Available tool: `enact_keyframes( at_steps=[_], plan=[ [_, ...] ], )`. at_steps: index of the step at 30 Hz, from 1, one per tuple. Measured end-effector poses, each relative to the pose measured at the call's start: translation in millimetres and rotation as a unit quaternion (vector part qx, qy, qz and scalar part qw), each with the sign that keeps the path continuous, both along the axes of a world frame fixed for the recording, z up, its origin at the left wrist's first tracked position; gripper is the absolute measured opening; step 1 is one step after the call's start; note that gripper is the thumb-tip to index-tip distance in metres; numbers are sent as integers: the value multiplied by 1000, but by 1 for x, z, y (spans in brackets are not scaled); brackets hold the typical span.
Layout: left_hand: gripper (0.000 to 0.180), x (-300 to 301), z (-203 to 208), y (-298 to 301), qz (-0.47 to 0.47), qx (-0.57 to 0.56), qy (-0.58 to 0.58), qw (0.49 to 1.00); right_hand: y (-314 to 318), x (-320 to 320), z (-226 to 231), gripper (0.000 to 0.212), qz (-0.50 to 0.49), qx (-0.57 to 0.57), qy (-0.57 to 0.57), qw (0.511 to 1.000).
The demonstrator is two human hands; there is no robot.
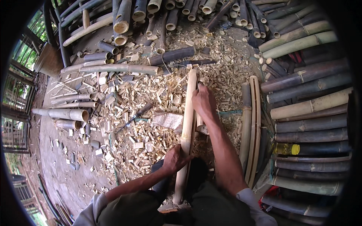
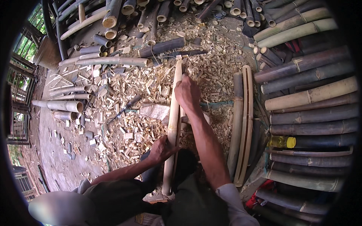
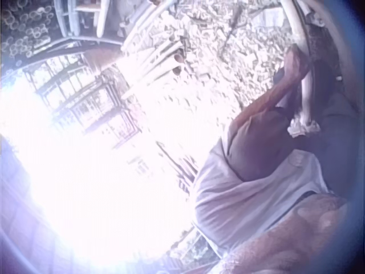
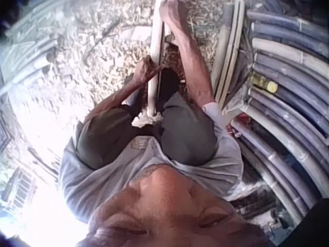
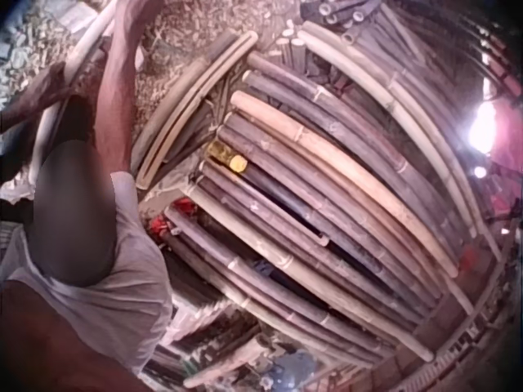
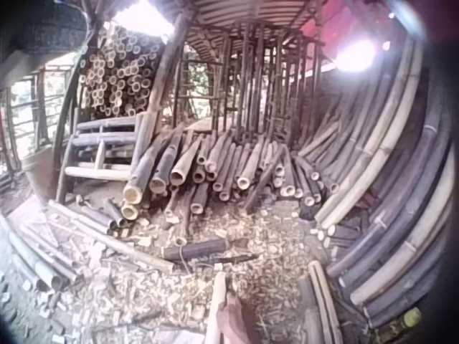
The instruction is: The person splits a long bamboo pole into thin strips using a wooden mallet and a metal splitting tool. They repeatedly strike the tool to drive it through the bamboo, separating the material into usable slats.
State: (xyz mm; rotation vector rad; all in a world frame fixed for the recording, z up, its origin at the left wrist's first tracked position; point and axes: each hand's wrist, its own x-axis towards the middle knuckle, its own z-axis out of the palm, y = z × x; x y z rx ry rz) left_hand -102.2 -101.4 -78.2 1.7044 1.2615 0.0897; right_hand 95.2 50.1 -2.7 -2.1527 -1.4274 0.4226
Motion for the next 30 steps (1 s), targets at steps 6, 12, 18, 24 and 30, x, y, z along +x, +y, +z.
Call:
enact_keyframes(
  at_steps=[6, 12, 18, 24, 30],
  plan=[
    [56, -39, -3, 17, 65, -200, -275, 938, -82, -16, 36, 23, 25, 17, 411, 911],
    [55, -32, -11, 24, 9, -216, -241, 946, -181, -19, -11, 21, 59, -9, 276, 959],
    [57, -28, 5, 26, 16, -218, -236, 947, -190, -20, -12, 22, 91, -13, 186, 978],
    [57, -24, 2, 22, 10, -185, -247, 951, -173, -32, -11, 21, 49, -27, 258, 964],
    [53, -23, 3, 20, 25, -200, -225, 953, -131, -31, -34, 21, 34, 19, 198, 979]
  ],
)
